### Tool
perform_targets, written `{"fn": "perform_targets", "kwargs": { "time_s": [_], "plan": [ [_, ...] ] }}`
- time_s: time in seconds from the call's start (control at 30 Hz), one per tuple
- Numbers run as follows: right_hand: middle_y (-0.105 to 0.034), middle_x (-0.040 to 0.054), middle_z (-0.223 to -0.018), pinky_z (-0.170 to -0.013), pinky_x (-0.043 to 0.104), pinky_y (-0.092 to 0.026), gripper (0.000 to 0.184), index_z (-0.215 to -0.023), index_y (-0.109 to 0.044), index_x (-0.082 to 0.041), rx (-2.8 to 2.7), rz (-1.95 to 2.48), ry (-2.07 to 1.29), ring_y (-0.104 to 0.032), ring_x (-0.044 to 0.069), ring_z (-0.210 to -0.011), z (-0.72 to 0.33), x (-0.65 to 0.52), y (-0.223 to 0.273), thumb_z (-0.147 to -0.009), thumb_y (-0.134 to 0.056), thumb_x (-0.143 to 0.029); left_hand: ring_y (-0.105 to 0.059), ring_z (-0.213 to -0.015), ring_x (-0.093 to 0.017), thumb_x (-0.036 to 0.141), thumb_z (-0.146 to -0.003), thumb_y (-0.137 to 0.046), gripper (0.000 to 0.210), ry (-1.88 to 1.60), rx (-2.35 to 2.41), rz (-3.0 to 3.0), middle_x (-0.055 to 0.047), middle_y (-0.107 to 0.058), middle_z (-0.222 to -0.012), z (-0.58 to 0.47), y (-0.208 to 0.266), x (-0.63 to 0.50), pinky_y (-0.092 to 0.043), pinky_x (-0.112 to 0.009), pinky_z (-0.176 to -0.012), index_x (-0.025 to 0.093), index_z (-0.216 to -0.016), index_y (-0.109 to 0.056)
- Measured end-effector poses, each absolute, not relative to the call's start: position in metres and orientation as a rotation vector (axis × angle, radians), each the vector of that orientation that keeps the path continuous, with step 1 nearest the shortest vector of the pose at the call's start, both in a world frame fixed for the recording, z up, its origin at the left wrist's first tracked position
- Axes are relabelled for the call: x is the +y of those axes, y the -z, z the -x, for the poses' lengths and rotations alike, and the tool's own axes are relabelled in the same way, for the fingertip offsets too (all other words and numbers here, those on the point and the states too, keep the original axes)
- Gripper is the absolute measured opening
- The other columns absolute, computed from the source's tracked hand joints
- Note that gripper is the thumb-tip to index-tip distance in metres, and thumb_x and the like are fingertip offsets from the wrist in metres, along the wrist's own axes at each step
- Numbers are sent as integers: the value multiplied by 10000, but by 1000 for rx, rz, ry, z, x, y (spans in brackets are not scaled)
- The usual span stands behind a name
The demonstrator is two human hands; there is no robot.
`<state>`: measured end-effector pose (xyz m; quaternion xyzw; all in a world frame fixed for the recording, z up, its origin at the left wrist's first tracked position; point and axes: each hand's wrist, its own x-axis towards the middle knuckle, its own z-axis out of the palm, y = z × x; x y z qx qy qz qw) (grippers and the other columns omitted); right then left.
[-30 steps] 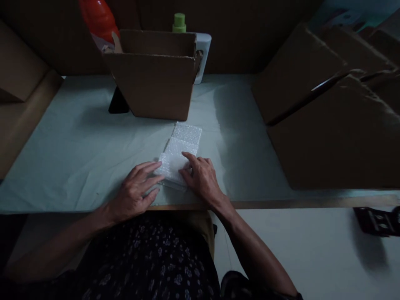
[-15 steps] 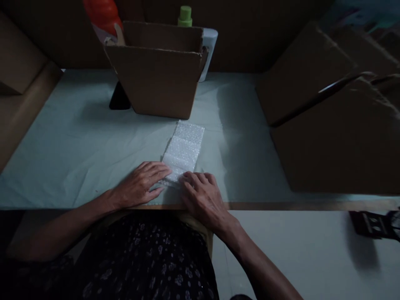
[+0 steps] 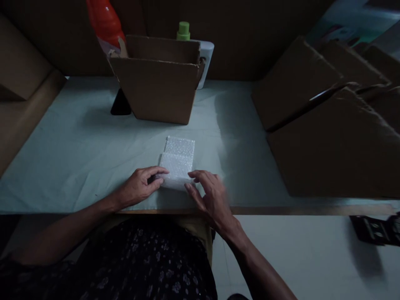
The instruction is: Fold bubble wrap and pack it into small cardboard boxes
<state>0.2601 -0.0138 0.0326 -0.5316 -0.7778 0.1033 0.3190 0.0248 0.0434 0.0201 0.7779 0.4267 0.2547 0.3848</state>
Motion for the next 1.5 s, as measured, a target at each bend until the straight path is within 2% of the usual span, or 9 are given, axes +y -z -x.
{"fn": "perform_targets", "kwargs": {
  "time_s": [0.1,0.33,0.53,0.73,0.93,1.07,1.17,1.33,1.5],
  "plan": [
    [-749,61,-1006,-796,362,-458,135,-1073,-630,-221,-2082,1304,20,-674,212,-889,-260,-20,-27,-941,-655,-203,-707,-842,-171,141,-890,-557,300,-608,1157,-1919,-55,-774,-1003,-28,-17,50,-570,-313,-846,148,-1156,-696],
    [-701,119,-1305,-942,446,-436,304,-1259,-621,-207,-2366,1307,85,-608,287,-1214,-249,-5,-3,-959,-593,-167,-666,-1083,-240,161,-934,-548,301,-787,1195,-2283,-105,-706,-1160,-35,-2,58,-557,-418,-968,160,-1216,-651],
    [-773,89,-1098,-833,405,-469,229,-1198,-643,-184,-2301,1280,-125,-690,236,-967,-253,8,-9,-993,-547,-154,-589,-1204,-291,240,-928,-633,349,-838,981,-2495,-134,-676,-1245,-23,-11,46,-510,-502,-1024,161,-1267,-607],
    [-772,55,-1042,-738,345,-533,264,-1265,-619,-229,-2121,1400,-575,-692,199,-837,-259,5,-19,-1009,-556,-250,-663,-1002,-231,163,-932,-565,384,-696,1006,-2333,-87,-738,-1118,-20,-17,44,-546,-424,-905,158,-1316,-566],
    [-718,131,-1194,-830,439,-485,248,-1202,-642,-209,-2181,1462,-23,-658,289,-1018,-259,9,-13,-979,-594,-306,-641,-1058,-286,244,-922,-606,365,-545,1253,-2394,-122,-721,-1131,-34,-11,64,-524,-475,-949,130,-1268,-615],
    [-695,152,-1273,-914,461,-454,315,-1236,-623,-177,-2362,1341,52,-633,305,-1112,-254,8,-13,-941,-649,-283,-631,-1069,-282,284,-925,-612,342,-578,1357,-2367,-116,-699,-1126,-35,-9,68,-504,-481,-982,158,-1242,-629],
    [-736,137,-1202,-901,447,-463,283,-1238,-633,-176,-2363,1344,35,-664,281,-1057,-254,15,-8,-959,-594,-207,-632,-1027,-239,348,-927,-609,413,-765,1335,-2017,-108,-668,-1164,-28,-8,60,-535,-431,-933,180,-1304,-580],
    [-783,77,-997,-775,401,-539,239,-1185,-675,-231,-2021,1425,-218,-710,247,-846,-251,25,-5,-966,-588,-271,-638,-1162,-257,380,-926,-580,575,-855,1125,-1187,-170,-627,-1309,-25,-13,34,-548,-428,-963,153,-1436,-442],
    [-773,54,-943,-675,304,-564,255,-1120,-694,-214,-1747,1417,-802,-709,210,-793,-232,12,-16,-966,-587,-387,-614,-1213,-273,359,-912,-569,456,-885,918,-997,-137,-666,-1271,-49,-19,21,-474,-456,-1085,154,-1320,-554]
  ]
}}
